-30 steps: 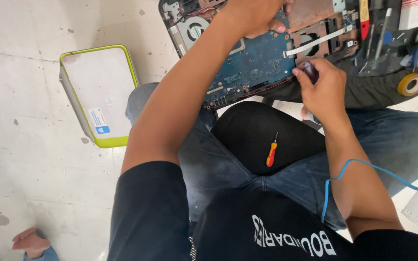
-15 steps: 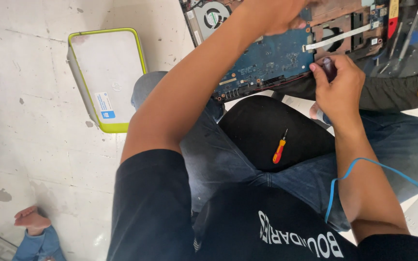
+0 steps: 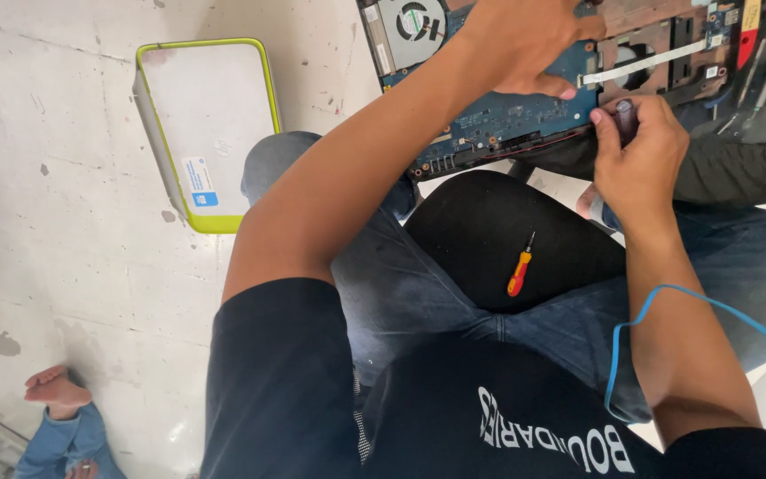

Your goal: The person uses a screwdriver to remove screws from the bottom case of a disassembled laptop. They carefully unscrew multiple fasteners around the perimeter of the motherboard area while sitting on the floor.

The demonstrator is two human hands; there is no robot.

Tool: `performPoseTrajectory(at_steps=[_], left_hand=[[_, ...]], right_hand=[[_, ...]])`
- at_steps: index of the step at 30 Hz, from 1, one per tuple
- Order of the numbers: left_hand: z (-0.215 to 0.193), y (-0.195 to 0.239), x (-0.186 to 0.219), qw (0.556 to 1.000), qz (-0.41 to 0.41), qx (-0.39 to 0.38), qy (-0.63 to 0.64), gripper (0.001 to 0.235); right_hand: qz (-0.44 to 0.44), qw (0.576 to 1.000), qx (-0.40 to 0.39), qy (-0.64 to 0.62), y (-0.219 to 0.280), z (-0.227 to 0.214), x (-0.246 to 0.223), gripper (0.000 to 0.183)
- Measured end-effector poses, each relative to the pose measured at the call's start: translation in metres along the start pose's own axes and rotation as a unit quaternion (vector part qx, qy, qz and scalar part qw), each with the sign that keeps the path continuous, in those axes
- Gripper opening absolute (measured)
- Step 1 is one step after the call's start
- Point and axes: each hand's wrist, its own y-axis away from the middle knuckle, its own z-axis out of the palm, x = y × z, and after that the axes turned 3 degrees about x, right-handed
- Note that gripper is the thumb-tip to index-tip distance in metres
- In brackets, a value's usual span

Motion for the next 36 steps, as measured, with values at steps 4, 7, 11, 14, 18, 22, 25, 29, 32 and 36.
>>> performPoseTrajectory(at_steps=[4, 7, 11, 14, 18, 22, 25, 29, 32, 36], left_hand=[[0.0, 0.003, -0.003, 0.999, 0.032, -0.029, -0.001, 0.073], [0.0, 0.008, -0.004, 0.999, 0.019, -0.022, -0.029, 0.067], [-0.008, 0.012, -0.009, 1.0, 0.002, -0.018, -0.026, 0.054], [-0.008, 0.009, -0.006, 0.999, 0.018, -0.034, 0.022, 0.049], [-0.008, 0.009, -0.004, 0.999, 0.02, 0.009, 0.025, 0.048], [-0.007, 0.006, -0.004, 0.997, 0.008, 0.04, 0.069, 0.054], [-0.008, 0.004, -0.001, 0.995, -0.012, 0.058, 0.074, 0.058], [-0.022, -0.001, 0.008, 0.992, -0.079, 0.043, 0.086, 0.082], [-0.03, -0.005, 0.021, 0.991, -0.107, -0.015, 0.08, 0.097], [-0.035, -0.008, 0.029, 0.986, -0.142, -0.019, 0.081, 0.093]], right_hand=[[-0.021, 1.0, 0.018, 0.0, 0.001, 0.003, 0.0, 0.015], [-0.023, 1.0, 0.021, -0.003, 0.0, 0.003, 0.0, 0.014], [-0.012, 1.0, 0.014, -0.02, -0.003, -0.004, -0.006, 0.011], [0.04, 0.998, 0.004, -0.048, -0.004, -0.009, -0.012, 0.006], [0.054, 0.995, 0.015, -0.077, -0.007, -0.014, -0.011, 0.006], [0.101, 0.987, 0.029, -0.118, -0.01, -0.012, -0.012, 0.012], [0.126, 0.984, 0.041, -0.117, -0.013, -0.017, -0.022, 0.015], [0.137, 0.985, 0.033, -0.096, -0.015, -0.021, -0.034, 0.016], [0.146, 0.987, 0.036, -0.059, -0.01, -0.016, -0.028, 0.015], [0.173, 0.983, 0.029, -0.058, -0.012, -0.02, -0.036, 0.014]])
